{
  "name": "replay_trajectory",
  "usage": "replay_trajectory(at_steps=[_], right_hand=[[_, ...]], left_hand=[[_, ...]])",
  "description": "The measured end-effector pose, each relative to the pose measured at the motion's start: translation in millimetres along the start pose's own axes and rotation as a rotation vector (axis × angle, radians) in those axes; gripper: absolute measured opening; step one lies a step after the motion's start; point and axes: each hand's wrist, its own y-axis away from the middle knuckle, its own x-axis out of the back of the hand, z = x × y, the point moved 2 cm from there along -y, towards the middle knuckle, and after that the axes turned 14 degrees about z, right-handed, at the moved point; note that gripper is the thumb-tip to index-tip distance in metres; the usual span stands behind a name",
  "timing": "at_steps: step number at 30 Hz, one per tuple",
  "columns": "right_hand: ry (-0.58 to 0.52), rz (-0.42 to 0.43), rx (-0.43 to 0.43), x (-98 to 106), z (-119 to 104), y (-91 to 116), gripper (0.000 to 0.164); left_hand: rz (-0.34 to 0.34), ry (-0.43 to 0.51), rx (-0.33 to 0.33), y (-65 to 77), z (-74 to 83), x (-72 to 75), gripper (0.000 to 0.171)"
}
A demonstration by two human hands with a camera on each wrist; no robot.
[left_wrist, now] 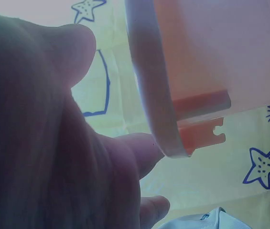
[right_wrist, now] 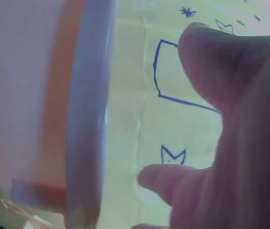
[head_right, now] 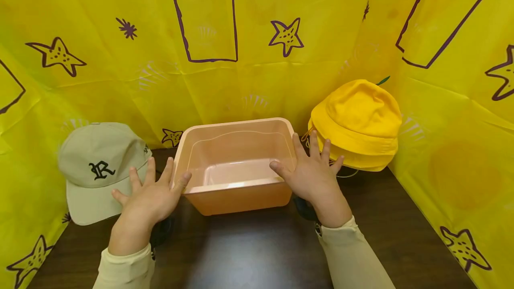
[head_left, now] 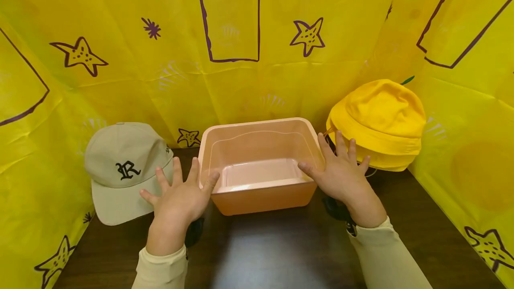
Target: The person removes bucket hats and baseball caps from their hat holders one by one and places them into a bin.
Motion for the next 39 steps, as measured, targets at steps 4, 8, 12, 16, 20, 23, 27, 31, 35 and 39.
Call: replay_trajectory(at_steps=[4,8,12,16,20,23,27,31,35,39], right_hand=[[-0.103,0.013,0.026,-3.8,1.5,-2.2,0.100],[-0.236,-0.019,0.035,-11.2,6.9,-7.0,0.105],[-0.339,-0.083,0.044,-20.0,12.4,-10.5,0.117],[-0.362,-0.117,0.051,-26.2,15.6,-12.6,0.123],[-0.367,-0.128,0.039,-28.4,17.4,-14.6,0.125],[-0.376,-0.145,0.021,-28.6,17.4,-15.8,0.128],[-0.396,-0.158,-0.001,-27.0,16.6,-17.3,0.130],[-0.413,-0.161,-0.010,-26.0,16.8,-18.4,0.128],[-0.417,-0.167,-0.007,-26.9,17.7,-18.1,0.129],[-0.421,-0.169,0.001,-27.5,17.7,-17.9,0.130]], left_hand=[[-0.004,0.004,0.005,-0.1,-2.1,-0.4,0.103],[0.004,0.009,0.010,-0.3,-5.4,0.6,0.102],[0.010,0.018,0.007,-0.9,-9.4,1.1,0.100],[0.007,0.016,0.007,-1.4,-14.4,1.7,0.100],[0.037,0.022,-0.003,-1.0,-21.9,5.6,0.098],[0.125,0.036,-0.018,-0.3,-34.2,14.4,0.097],[0.267,0.036,0.002,3.3,-63.2,38.2,0.100],[0.318,0.064,0.087,11.1,-101.7,62.5,0.107],[0.254,0.226,0.173,17.0,-146.4,70.5,0.109],[0.148,0.509,0.224,17.2,-191.0,58.0,0.102]])
